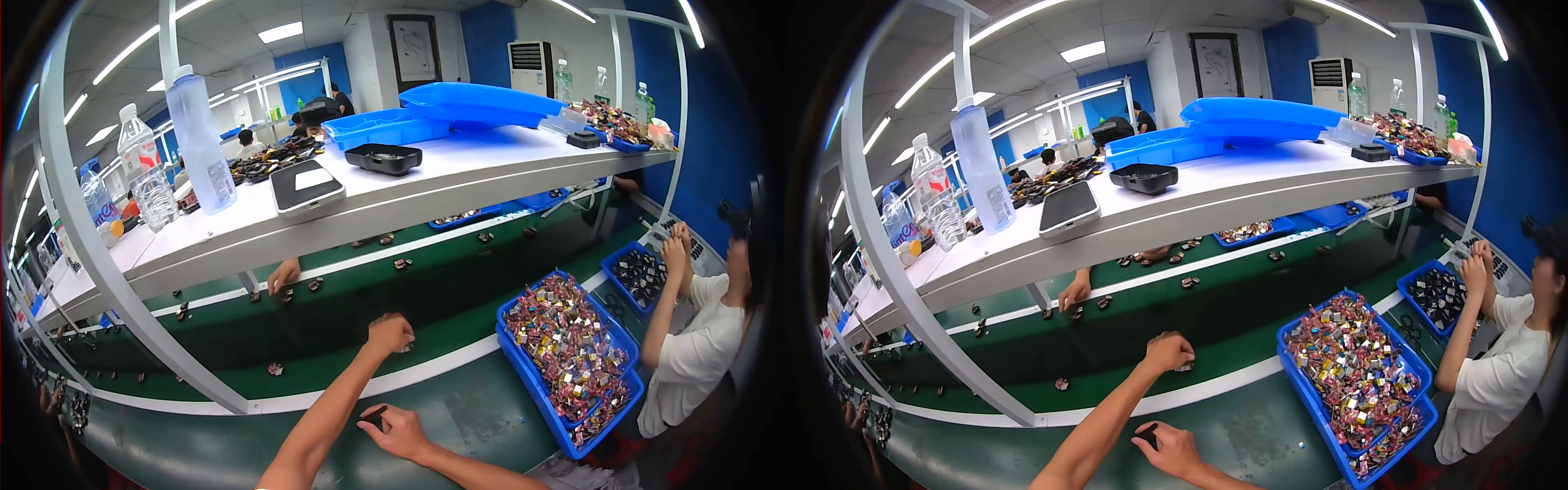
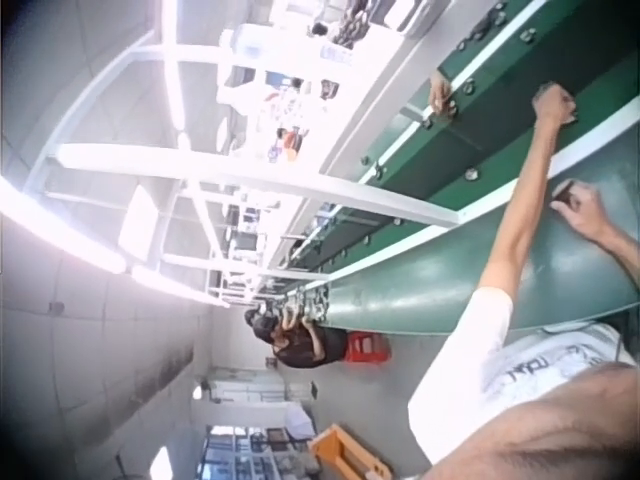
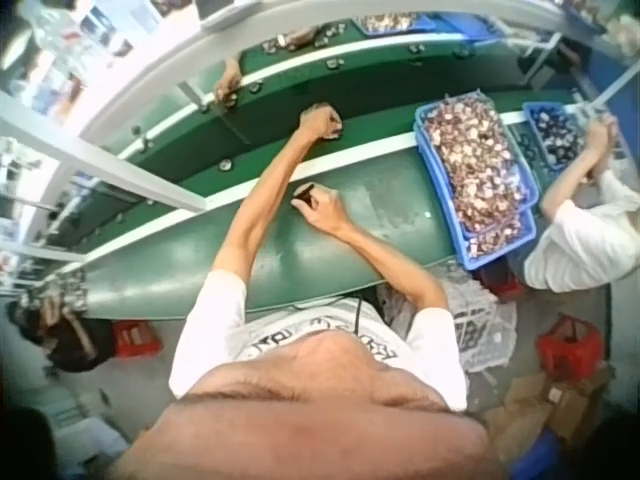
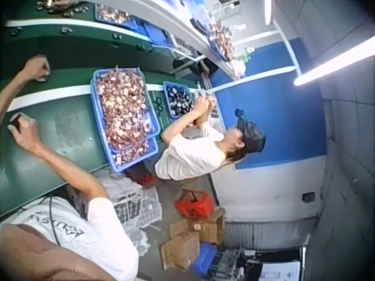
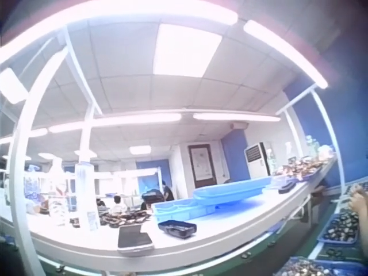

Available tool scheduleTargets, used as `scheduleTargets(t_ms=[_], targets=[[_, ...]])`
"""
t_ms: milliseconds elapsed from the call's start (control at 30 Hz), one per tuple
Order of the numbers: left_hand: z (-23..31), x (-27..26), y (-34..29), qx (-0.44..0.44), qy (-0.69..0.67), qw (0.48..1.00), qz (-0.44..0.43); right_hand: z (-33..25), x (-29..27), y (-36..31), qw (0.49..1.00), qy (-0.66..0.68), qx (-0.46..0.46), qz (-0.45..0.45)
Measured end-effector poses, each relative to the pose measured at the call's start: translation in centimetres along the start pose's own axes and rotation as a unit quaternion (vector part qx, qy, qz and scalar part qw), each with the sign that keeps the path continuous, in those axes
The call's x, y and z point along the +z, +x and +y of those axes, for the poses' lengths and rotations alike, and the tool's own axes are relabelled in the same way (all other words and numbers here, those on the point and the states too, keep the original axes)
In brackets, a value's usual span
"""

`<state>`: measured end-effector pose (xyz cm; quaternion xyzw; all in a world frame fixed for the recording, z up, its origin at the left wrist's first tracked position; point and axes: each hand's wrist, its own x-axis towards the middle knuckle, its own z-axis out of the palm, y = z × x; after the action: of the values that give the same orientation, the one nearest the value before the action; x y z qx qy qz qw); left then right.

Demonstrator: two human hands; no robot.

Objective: The recorder is assembling small electronic components on a factory assembly line.

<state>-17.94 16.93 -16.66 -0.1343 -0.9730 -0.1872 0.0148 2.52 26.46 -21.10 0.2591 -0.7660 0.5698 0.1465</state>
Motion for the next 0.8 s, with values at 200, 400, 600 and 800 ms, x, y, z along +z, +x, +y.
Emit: scheduleTargets(t_ms=[200, 400, 600, 800], targets=[[-0.4, 0.0, 2.2, -0.035, 0.050, 0.995, -0.074, 0.2, -0.4, 0.2, 1.000, 0.004, 0.014, -0.008], [-3.4, 0.6, 1.4, -0.058, -0.051, 0.993, -0.087, -0.6, -0.4, 0.4, 1.000, 0.011, 0.017, -0.011], [-3.7, -2.4, -2.4, -0.141, -0.339, 0.922, -0.123, -0.5, -0.3, 0.0, 1.000, 0.003, 0.015, -0.014], [-4.8, -5.2, -13.1, -0.142, -0.596, 0.790, -0.029, -0.8, -0.6, -0.3, 1.000, 0.016, 0.015, -0.014]])
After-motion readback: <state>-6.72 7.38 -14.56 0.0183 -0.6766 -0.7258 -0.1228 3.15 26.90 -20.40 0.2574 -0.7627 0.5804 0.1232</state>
